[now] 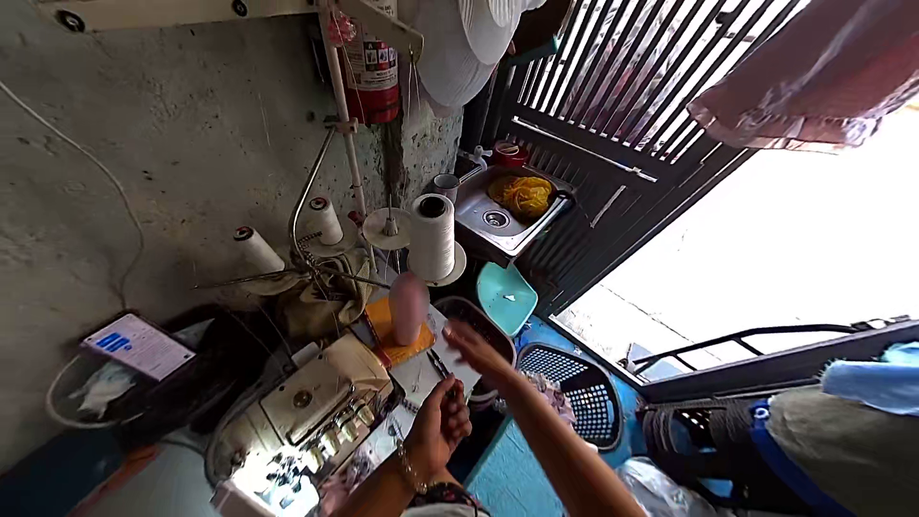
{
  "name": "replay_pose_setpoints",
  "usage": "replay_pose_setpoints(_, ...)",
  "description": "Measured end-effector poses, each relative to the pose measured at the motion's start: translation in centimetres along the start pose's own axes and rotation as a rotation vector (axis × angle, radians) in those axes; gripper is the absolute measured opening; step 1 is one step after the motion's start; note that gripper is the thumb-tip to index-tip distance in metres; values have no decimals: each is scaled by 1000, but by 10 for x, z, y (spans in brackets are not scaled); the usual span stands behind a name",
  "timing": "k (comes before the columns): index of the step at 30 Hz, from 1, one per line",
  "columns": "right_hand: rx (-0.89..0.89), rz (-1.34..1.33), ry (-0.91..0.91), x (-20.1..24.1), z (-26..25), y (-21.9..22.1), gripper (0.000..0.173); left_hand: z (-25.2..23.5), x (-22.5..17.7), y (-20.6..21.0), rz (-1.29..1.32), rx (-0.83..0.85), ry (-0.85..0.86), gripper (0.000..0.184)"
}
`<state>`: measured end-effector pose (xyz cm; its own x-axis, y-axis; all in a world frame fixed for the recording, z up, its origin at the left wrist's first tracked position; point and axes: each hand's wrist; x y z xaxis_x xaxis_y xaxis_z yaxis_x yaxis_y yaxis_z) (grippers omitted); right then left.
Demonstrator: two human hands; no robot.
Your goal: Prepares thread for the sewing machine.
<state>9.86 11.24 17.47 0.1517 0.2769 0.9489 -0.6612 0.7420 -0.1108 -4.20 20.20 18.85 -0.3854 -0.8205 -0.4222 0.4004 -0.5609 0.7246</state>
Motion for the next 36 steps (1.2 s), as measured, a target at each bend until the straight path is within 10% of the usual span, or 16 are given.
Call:
replay_pose_setpoints(4,51,-669,122,2,35,21,37,12,-1,-2,-341,78,171,37)
replay_pose_setpoints(8,-164,-75,-329,30,60,-5,27,13,-27,5,-676,-63,604,25)
replay_pose_setpoints(15,-13,672,-424,64,69,-9,29,-1,-79,52,-410,-209,518,19)
replay_pose_setpoints(22,-367,381,-929,179,-13,-44,33,18,-92,62,-649,-146,857,12)
replay_pose_setpoints(28,-56,70,-970,292,-73,-20,39,27,-110,76,-771,-120,944,12)
replay_pose_setpoints(36,-454,242,-1128,205,2,-25,15,47,-157,110,-604,-97,947,14)
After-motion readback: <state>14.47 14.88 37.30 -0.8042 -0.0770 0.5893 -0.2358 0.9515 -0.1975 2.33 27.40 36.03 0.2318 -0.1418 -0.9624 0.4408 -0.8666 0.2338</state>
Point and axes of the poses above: each hand's wrist, its own z-axis away from the middle knuckle, its own y-axis out of the palm, x = y × z, and after that the axes turned 1 degree about z, right-handed
